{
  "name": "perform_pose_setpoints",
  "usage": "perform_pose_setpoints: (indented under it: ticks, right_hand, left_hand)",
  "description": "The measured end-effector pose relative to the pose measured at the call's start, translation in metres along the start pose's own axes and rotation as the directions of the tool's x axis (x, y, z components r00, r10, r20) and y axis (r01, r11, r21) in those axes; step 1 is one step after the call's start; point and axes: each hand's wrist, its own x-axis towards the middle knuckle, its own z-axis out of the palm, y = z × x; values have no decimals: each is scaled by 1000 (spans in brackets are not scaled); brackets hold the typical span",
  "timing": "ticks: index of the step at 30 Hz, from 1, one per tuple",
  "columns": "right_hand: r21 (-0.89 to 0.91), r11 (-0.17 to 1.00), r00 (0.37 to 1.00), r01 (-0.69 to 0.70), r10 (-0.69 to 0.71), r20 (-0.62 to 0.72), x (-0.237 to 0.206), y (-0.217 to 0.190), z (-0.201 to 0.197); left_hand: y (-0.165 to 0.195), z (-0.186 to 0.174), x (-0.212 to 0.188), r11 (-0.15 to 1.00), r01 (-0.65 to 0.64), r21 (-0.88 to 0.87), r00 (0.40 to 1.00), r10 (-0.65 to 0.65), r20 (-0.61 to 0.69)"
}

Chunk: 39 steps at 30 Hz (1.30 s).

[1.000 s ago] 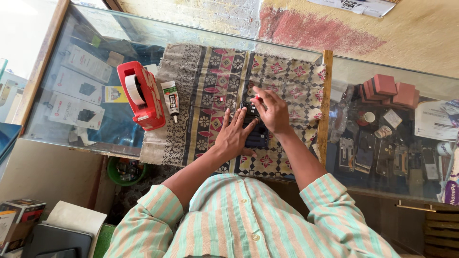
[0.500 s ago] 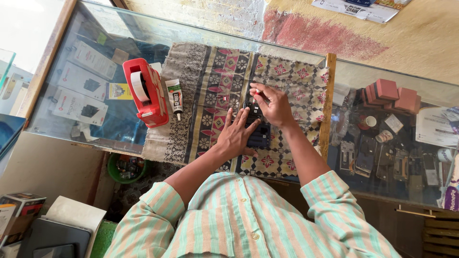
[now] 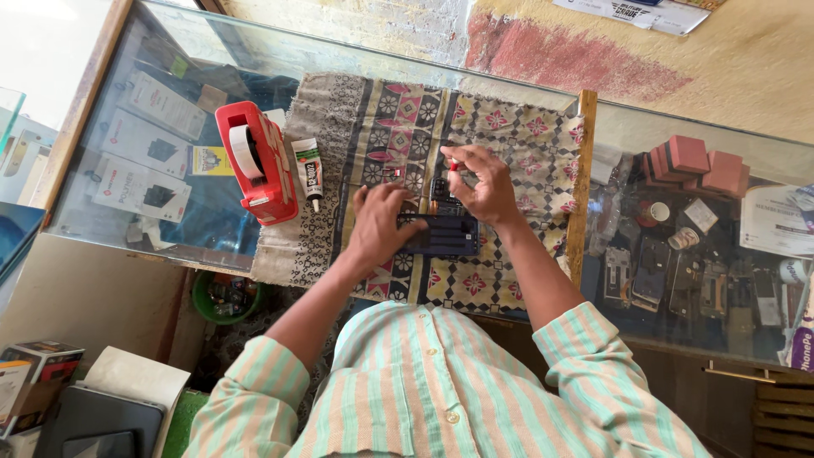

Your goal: The person uses a red-handled screwdriver to remove screws from a disassembled smartphone, then detaches the motherboard and reattaches it. The person also handles the phone battery and casing while working on the device.

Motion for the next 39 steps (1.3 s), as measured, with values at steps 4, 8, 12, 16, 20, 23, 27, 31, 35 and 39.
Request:
perform_pose_setpoints:
  ticks: [4,8,12,16,20,23,27,31,35,39]
  right_hand:
    - [-37,975,975,-219,218,-30,2,2,5]
    - [173,967,981,-188,176,82,5,4,-4]
    - [-15,998,998,-60,59,-18,5,-3,-4]
    - [57,955,956,-291,289,47,6,-5,-4]
    - [116,984,989,-137,129,75,5,-5,-12]
    - [44,996,997,-75,74,24,1,-7,-9]
    - [-18,961,961,-277,277,-8,-1,-6,2]
    - [10,979,979,-203,203,6,1,0,0]
    - [-16,1000,996,-15,16,87,0,-1,-4]
    - [-11,999,995,-53,53,80,0,-2,3]
  left_hand:
    - [-9,-5,28,995,9,-96,1000,-8,4]
    - [-2,5,57,901,-154,-404,988,133,-80]
    - [5,17,77,899,-171,-403,983,185,-5]
    - [8,22,85,829,-187,-527,975,222,3]
    - [12,22,86,819,-160,-551,975,218,41]
    - [20,19,85,885,-138,-444,989,151,-6]
    - [25,18,85,826,-243,-508,970,195,-148]
    - [18,19,89,767,-297,-568,949,302,-89]
    - [13,25,89,854,-155,-496,987,157,-38]
    - [12,27,85,859,-281,-428,959,240,-148]
